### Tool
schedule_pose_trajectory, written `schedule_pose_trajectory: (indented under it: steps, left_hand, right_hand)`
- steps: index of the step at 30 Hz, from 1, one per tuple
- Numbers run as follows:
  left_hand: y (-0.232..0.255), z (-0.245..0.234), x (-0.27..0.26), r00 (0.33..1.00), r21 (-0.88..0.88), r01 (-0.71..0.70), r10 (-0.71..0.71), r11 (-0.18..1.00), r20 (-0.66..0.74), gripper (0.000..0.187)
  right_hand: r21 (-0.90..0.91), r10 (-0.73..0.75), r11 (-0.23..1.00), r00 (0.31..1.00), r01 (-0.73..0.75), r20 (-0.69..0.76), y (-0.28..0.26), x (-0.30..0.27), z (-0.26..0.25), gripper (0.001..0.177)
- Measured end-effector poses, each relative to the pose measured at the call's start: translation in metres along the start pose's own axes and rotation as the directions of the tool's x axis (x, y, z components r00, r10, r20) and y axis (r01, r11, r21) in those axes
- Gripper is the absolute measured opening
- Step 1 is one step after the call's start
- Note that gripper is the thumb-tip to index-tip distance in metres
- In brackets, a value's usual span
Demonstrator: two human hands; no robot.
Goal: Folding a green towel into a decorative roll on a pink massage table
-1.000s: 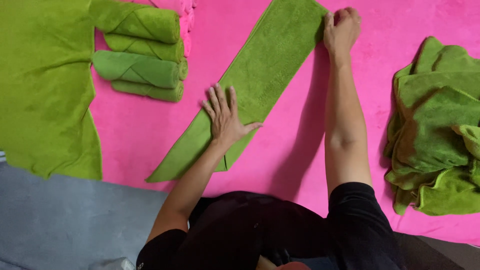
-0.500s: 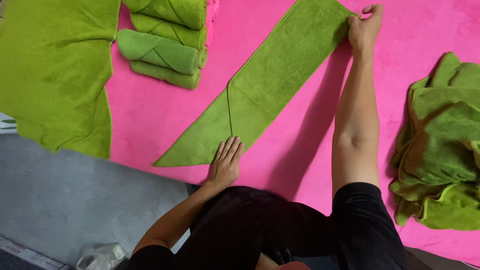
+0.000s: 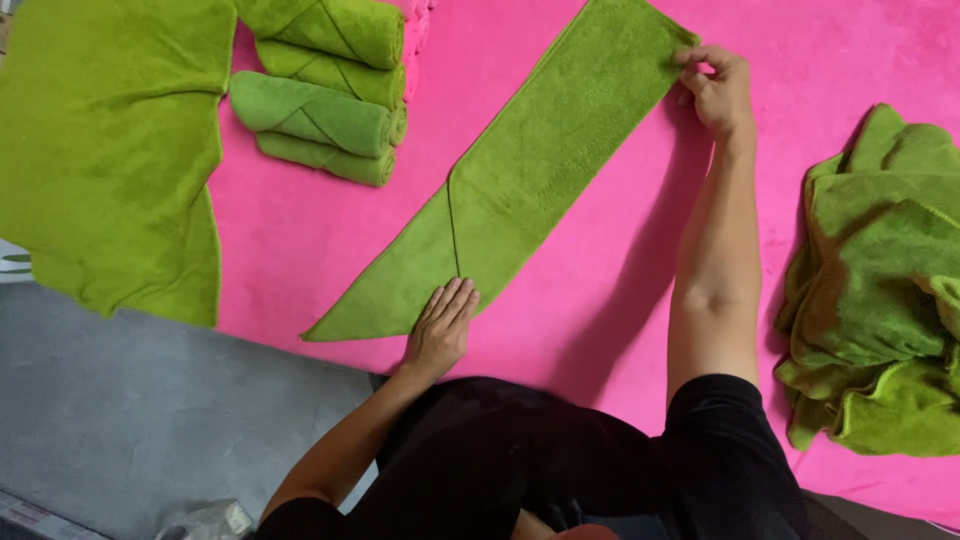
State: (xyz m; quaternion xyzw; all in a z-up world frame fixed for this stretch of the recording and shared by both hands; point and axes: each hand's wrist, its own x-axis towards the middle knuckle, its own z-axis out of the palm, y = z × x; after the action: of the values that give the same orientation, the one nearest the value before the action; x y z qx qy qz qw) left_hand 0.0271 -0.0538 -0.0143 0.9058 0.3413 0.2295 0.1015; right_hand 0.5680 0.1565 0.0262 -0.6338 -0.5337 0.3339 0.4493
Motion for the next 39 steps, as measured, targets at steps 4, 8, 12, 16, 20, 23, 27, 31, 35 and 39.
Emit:
schedule_pose_trajectory:
  steps: [4,8,12,16,20,23,27,31,35,39]
  left_hand:
    - [-0.001,0.001,-0.002,1.000,-0.028,-0.010,0.010,1.000,-0.003,0.047]
    - [-0.007,-0.001,-0.004,0.999,-0.082,-0.040,0.040,0.996,-0.009,0.050]
    - [-0.016,-0.012,-0.001,0.997,-0.127,-0.065,0.069,0.990,0.028,0.049]
    - [-0.032,-0.007,-0.007,0.995,-0.264,-0.056,0.076,0.963,0.068,0.047]
    - [-0.046,-0.043,-0.004,0.962,-0.526,0.069,0.083,0.848,0.260,0.045]
    - [-0.053,-0.077,0.000,0.908,-0.607,0.197,0.090,0.770,0.409,0.041]
    - [-0.057,-0.123,0.016,0.878,-0.716,0.210,0.194,0.666,0.438,0.042]
    - [-0.059,-0.158,0.031,0.827,-0.753,0.318,0.220,0.576,0.517,0.044]
    - [-0.064,-0.167,0.041,0.756,-0.742,0.456,0.227,0.490,0.614,0.040]
    - [-0.111,-0.109,0.040,0.768,-0.727,0.500,0.145,0.471,0.623,0.034]
  right_hand:
    - [-0.182,0.088,0.980,0.996,-0.084,0.013,-0.006,0.005,0.002,0.054]
    - [-0.324,-0.038,0.946,0.995,0.006,-0.092,0.014,0.014,0.009,0.047]
    - [-0.392,-0.177,0.918,0.944,0.058,-0.277,0.057,0.031,0.016,0.022]
    - [-0.555,-0.321,0.830,0.865,0.059,-0.387,0.057,0.019,0.013,0.027]
    - [-0.565,-0.244,0.820,0.839,-0.089,-0.486,0.027,-0.046,-0.008,0.031]
    - [-0.578,-0.343,0.816,0.781,-0.029,-0.522,0.037,-0.131,-0.040,0.038]
    - [-0.693,-0.440,0.717,0.722,-0.076,-0.534,-0.004,-0.278,-0.055,0.035]
    - [-0.526,-0.392,0.851,0.650,-0.013,-0.651,-0.050,-0.390,-0.036,0.017]
    - [-0.343,-0.321,0.938,0.488,0.046,-0.812,-0.072,-0.453,-0.018,0.010]
    - [-0.075,-0.161,0.976,0.445,0.206,-0.881,-0.049,-0.449,-0.029,0.023]
